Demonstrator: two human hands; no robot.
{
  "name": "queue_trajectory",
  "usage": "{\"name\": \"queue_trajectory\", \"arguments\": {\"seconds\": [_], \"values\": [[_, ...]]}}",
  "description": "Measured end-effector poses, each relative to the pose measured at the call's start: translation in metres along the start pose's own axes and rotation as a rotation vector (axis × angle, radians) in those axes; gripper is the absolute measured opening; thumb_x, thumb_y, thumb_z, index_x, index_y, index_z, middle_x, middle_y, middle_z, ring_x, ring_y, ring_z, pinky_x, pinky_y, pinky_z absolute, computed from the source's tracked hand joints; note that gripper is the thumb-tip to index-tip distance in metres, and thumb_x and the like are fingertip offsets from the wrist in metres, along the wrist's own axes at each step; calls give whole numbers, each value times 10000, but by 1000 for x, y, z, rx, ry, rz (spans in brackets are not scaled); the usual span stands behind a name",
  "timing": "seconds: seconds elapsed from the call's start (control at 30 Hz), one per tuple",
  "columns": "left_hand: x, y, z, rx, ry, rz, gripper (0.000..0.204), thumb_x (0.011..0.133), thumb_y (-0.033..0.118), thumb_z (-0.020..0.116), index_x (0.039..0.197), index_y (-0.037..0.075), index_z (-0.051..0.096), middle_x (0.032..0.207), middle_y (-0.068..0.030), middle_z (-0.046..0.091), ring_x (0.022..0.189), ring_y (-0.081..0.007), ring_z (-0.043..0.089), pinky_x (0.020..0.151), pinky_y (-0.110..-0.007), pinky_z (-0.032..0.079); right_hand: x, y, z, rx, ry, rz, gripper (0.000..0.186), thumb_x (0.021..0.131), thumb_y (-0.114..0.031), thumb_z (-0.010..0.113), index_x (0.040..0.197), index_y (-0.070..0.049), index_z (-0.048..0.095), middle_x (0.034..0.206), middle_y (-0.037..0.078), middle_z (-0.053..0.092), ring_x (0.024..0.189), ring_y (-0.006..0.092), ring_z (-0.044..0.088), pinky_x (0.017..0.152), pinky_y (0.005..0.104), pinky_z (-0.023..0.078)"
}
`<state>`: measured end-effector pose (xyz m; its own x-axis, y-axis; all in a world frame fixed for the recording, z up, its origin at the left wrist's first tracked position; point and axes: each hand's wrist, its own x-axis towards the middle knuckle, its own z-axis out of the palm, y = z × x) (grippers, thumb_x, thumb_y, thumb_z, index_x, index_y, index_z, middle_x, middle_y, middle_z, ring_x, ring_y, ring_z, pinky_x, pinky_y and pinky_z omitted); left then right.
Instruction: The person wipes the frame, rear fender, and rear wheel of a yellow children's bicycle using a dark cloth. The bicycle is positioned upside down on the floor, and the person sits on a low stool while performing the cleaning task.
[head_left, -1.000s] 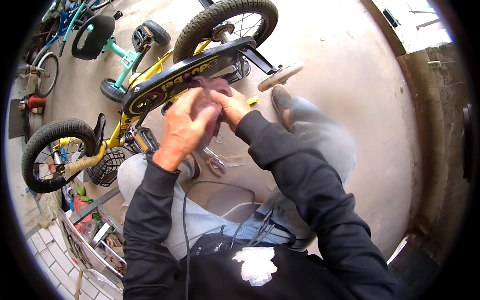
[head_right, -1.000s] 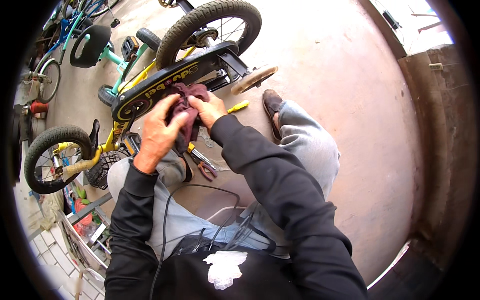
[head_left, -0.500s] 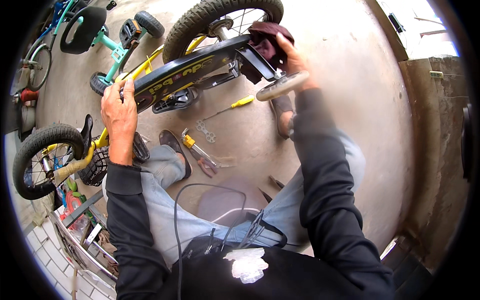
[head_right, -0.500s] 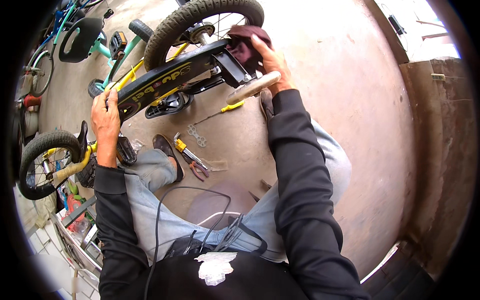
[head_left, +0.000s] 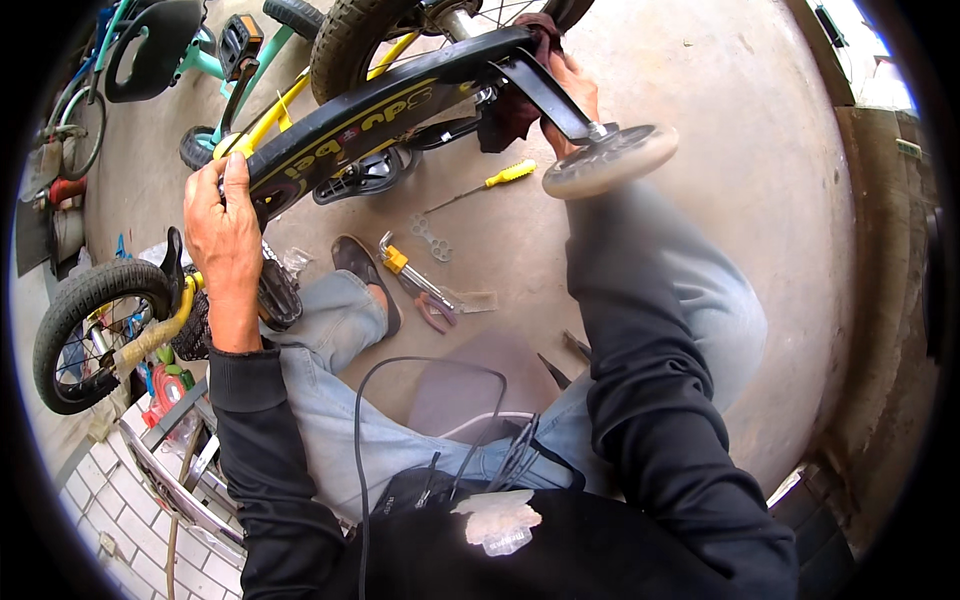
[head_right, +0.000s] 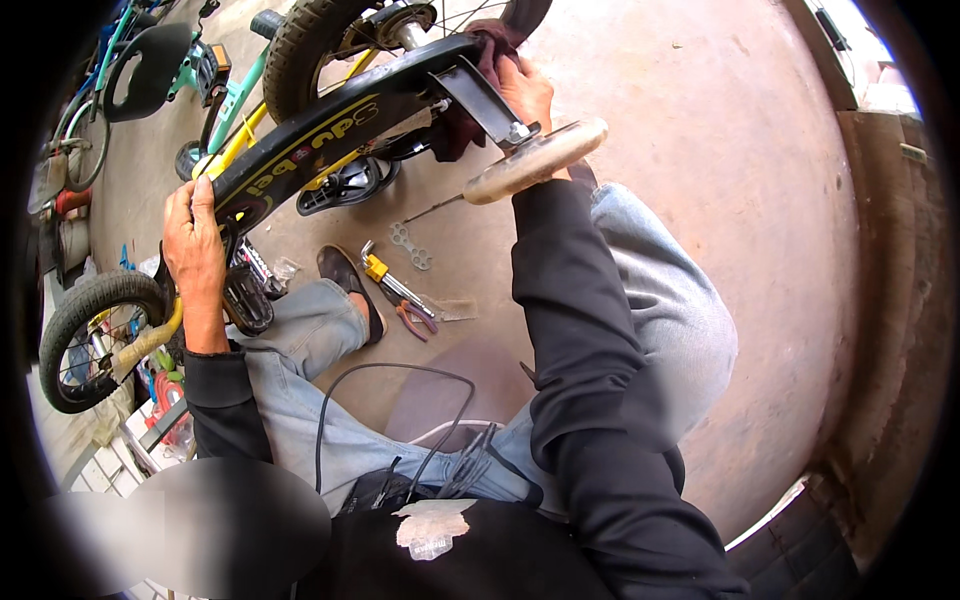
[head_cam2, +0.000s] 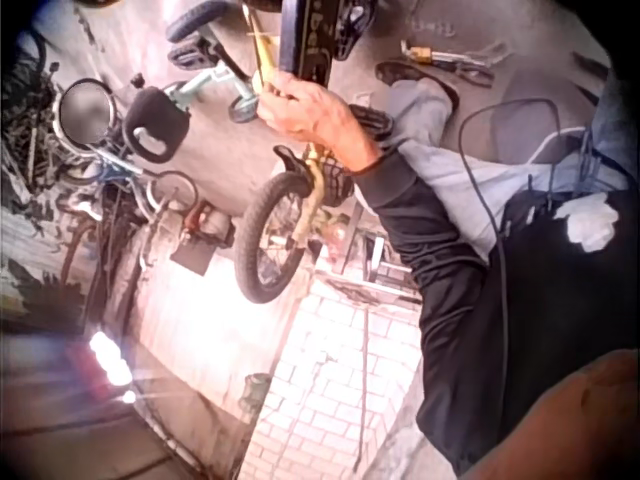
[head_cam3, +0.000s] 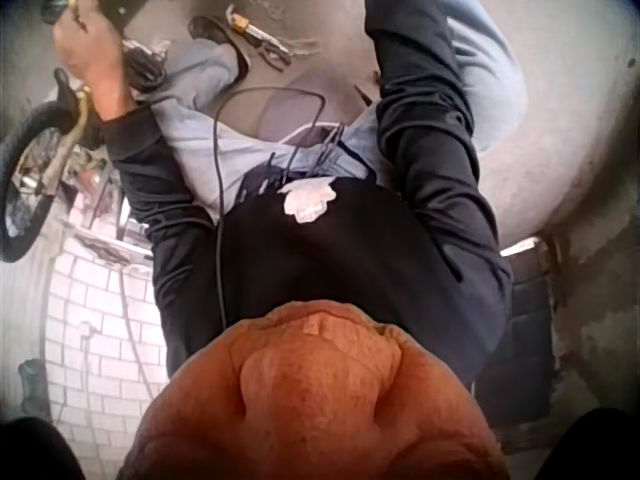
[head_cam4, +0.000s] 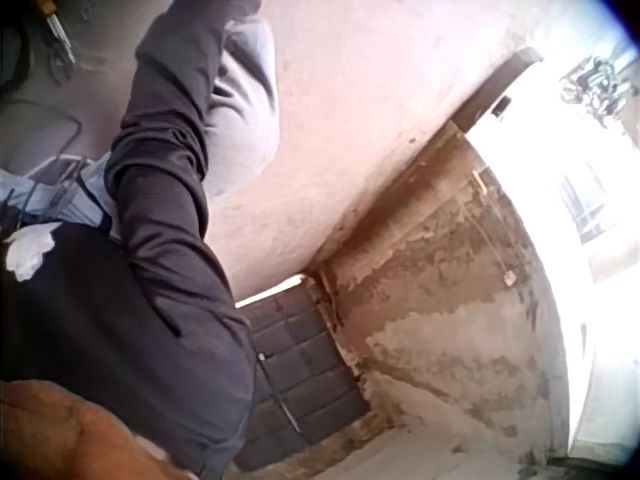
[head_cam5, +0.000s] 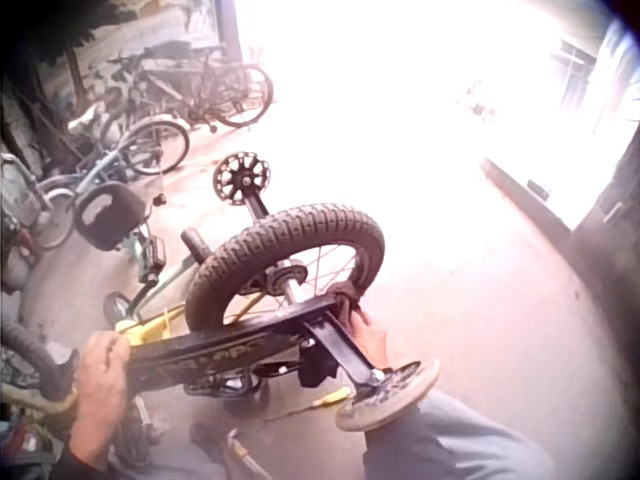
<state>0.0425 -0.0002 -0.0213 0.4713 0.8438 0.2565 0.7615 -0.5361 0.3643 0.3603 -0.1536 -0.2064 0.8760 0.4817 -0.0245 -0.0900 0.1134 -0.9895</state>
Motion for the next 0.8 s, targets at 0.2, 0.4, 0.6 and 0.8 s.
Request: {"name": "queue_trajectory", "arguments": {"seconds": [0.2, 0.4, 0.6, 0.8], "values": [[-3, 2, -1, -19, 29, 7, 378, 975, 356, 545, 1032, -3, 650, 1013, -146, 623, 937, -306, 599, 833, -375, 458, -33, 14, 33, 527, 167, 147, 218, 935, -201, 602, 1003, 3, 639, 896, 58, 662, 760, 136, 625, 678, 256, 497], [-1, 5, -1, -15, 11, 42, 340, 964, 342, 556, 1021, 24, 660, 1034, -156, 628, 954, -327, 598, 844, -409, 455, -45, 32, 18, 135, 279, 171, 220, 923, -163, 602, 1032, 23, 643, 887, 70, 662, 753, 147, 629, 680, 267, 503], [-1, -3, -1, -19, 1, 38, 364, 946, 378, 566, 1026, 36, 660, 1055, -164, 628, 994, -354, 584, 876, -445, 447, -95, -20, 57, 346, 359, 280, 224, 869, -111, 646, 1037, 36, 626, 924, 80, 661, 769, 162, 641, 688, 312, 527], [0, -4, 0, 16, -19, 10, 393, 938, 413, 562, 1047, 49, 662, 1086, -170, 631, 1021, -367, 581, 895, -461, 445, -103, -41, 99, 204, 445, 142, 197, 833, -92, 620, 993, 23, 618, 850, 27, 630, 724, 123, 589, 687, 267, 488]]}}
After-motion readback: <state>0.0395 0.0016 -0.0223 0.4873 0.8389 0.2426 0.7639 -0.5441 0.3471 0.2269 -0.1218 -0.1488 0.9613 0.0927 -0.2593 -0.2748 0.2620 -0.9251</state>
